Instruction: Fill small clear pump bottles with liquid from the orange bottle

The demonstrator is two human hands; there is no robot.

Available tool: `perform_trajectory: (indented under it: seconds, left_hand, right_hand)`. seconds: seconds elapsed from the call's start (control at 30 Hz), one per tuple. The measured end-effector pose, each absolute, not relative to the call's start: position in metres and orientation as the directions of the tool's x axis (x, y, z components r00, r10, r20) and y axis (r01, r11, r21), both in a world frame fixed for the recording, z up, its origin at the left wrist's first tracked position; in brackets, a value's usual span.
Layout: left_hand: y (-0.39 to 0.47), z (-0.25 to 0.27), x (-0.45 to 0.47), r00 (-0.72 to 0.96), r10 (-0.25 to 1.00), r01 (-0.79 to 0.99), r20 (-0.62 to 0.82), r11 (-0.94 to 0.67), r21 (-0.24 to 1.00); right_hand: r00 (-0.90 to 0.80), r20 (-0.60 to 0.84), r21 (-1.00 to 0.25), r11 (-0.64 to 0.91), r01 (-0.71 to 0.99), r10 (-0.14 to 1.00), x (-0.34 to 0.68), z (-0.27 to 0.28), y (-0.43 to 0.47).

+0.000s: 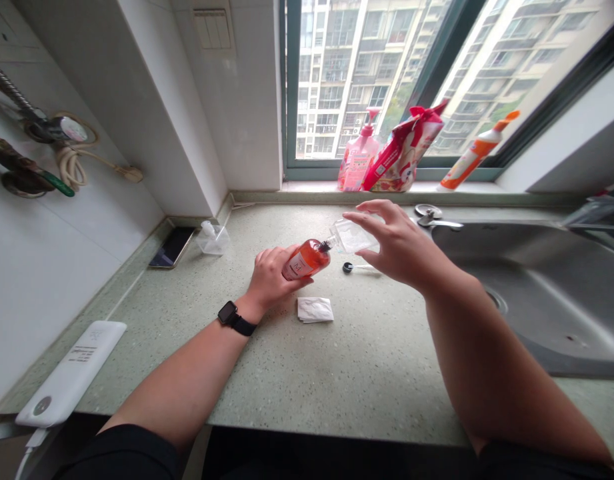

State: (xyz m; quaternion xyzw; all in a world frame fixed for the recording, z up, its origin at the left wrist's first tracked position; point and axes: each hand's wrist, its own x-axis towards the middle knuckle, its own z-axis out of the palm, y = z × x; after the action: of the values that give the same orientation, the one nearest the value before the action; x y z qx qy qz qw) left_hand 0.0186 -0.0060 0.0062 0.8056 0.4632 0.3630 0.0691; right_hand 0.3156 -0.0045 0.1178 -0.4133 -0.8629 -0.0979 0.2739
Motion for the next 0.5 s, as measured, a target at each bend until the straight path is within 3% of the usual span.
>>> perform_trajectory:
  seconds: [0.5]
  left_hand:
    - [-0.0060, 0.0063, 0.0189, 0.311, 0.792, 0.695, 0.525, -0.566, 0.443]
  right_hand:
    - [-0.513, 0.542, -0.075, 0.646, 0.759, 0.666, 0.3157, 0.1202, -0.0058]
